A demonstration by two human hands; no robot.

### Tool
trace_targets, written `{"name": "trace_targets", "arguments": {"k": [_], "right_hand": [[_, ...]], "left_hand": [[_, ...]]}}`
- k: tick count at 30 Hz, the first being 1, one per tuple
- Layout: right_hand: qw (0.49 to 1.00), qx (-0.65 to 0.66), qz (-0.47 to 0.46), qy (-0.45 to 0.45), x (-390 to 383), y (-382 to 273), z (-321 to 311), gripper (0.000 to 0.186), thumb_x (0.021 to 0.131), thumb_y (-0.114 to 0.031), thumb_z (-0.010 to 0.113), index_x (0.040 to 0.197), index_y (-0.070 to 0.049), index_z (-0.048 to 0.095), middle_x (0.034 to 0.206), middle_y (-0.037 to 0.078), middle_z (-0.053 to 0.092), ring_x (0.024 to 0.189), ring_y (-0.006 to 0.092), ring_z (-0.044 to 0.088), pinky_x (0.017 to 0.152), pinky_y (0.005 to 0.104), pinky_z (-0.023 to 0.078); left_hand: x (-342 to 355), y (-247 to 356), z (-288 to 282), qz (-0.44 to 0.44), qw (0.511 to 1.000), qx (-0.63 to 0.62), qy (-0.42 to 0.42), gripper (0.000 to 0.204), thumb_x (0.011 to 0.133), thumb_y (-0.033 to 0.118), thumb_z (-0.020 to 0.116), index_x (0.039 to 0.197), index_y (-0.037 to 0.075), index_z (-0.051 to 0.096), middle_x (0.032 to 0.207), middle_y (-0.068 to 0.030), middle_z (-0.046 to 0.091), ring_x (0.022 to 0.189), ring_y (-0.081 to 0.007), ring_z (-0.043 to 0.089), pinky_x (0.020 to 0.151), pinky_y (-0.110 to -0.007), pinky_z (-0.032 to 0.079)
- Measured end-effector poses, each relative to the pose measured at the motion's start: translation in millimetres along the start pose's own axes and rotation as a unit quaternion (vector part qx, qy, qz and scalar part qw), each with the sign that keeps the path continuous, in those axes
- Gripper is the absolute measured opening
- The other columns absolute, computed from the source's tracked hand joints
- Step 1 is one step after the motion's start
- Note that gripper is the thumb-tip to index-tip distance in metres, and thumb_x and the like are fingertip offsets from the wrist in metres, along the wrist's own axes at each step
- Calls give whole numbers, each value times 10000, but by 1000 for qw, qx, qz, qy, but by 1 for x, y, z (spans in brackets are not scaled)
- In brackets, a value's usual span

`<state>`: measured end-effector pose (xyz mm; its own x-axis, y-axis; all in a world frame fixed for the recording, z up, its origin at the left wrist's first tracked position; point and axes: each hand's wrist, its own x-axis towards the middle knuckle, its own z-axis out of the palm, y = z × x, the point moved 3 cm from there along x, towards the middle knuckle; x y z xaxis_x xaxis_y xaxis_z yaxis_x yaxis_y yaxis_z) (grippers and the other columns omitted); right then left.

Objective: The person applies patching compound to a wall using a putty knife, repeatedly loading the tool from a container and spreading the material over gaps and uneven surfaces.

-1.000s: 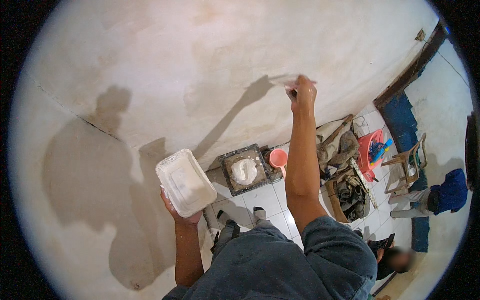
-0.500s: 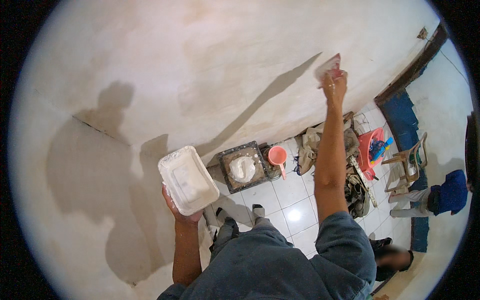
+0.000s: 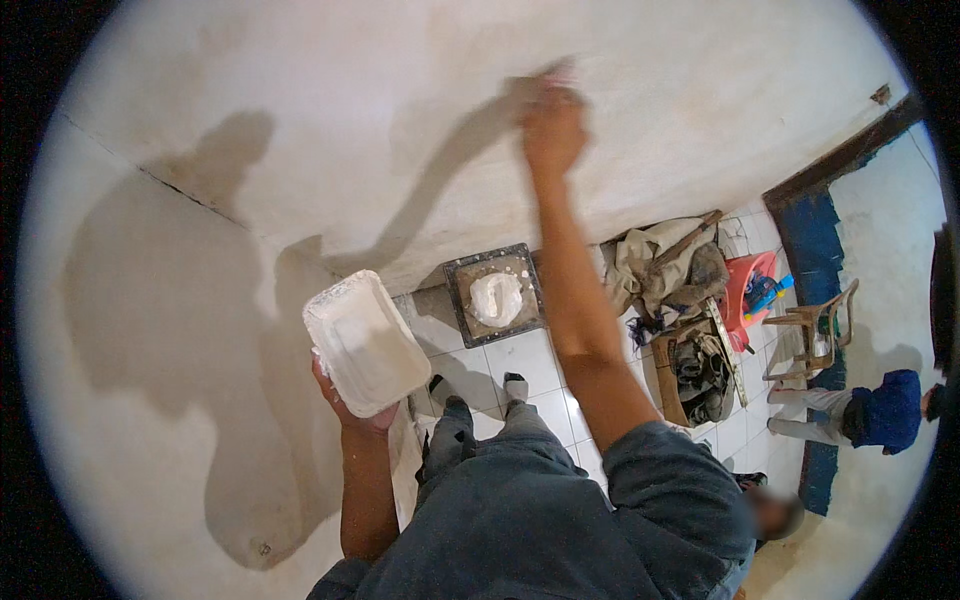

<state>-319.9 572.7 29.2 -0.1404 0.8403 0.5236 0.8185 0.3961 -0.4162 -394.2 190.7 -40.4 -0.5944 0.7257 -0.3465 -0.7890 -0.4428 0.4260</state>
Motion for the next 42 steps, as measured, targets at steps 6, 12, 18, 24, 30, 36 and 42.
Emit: {"name": "trace_targets", "arguments": {"k": [6, 12, 18, 24, 30, 36, 42], "right_hand": [[978, 153, -127, -62, -106, -146, -21, 365, 830, -108, 542, 1180, -4, 555, 1056, 277, 594, 898, 393, 626, 779, 475, 526], [878, 478, 0, 3, -41, 55, -38, 245, 871, -185, 570, 911, 31, 676, 792, 77, 669, 690, 152, 599, 616, 316, 486], [965, 198, 85, 150, 61, 191, -56, 248, 817, -222, 617, 926, -3, 657, 791, 113, 681, 683, 204, 670, 614, 322, 517], [959, -37, -112, 258, 7, 67, 86, 289, 867, -222, 542, 1096, -47, 569, 1060, 150, 606, 976, 359, 593, 814, 483, 474], [975, 183, -48, -120, -115, -97, 55, 383, 801, -91, 588, 1147, -2, 448, 1044, 288, 536, 877, 443, 603, 747, 510, 509], [892, 449, -43, -23, -50, 106, 54, 314, 852, -198, 603, 1076, 14, 542, 755, 56, 572, 569, 135, 567, 477, 273, 497], [990, 18, 13, 143, 17, 216, 48, 411, 792, -259, 596, 1088, 24, 561, 1080, 227, 628, 1041, 344, 603, 912, 468, 463]], "left_hand": [[6, 0, 1, 0, 999, -6, -32, 616, 919, 576, 361, 1397, 191, 415, 1336, -56, 526, 1178, -286, 543, 980, -497, 453], [12, -1, 10, 26, 999, -35, -25, 652, 900, 594, 406, 1407, 184, 392, 1376, -74, 486, 1225, -294, 506, 979, -533, 445], [10, -4, -2, 0, 998, -51, -32, 639, 886, 595, 424, 1371, 180, 442, 1316, -63, 534, 1160, -288, 551, 963, -506, 462], [20, -12, -5, 14, 998, -46, -30, 624, 890, 593, 419, 1361, 184, 453, 1300, -64, 546, 1160, -282, 551, 961, -506, 463], [19, -2, -26, 19, 999, -46, -13, 677, 868, 620, 450, 1402, 207, 402, 1376, -58, 492, 1211, -320, 518, 970, -563, 444], [18, -1, -22, 23, 998, -50, -5, 632, 894, 588, 413, 1377, 181, 436, 1312, -63, 540, 1162, -282, 550, 956, -512, 463], [20, -9, -18, -24, 998, -61, -16, 629, 889, 582, 433, 1371, 179, 449, 1324, -71, 536, 1161, -292, 555, 968, -514, 457]]}}
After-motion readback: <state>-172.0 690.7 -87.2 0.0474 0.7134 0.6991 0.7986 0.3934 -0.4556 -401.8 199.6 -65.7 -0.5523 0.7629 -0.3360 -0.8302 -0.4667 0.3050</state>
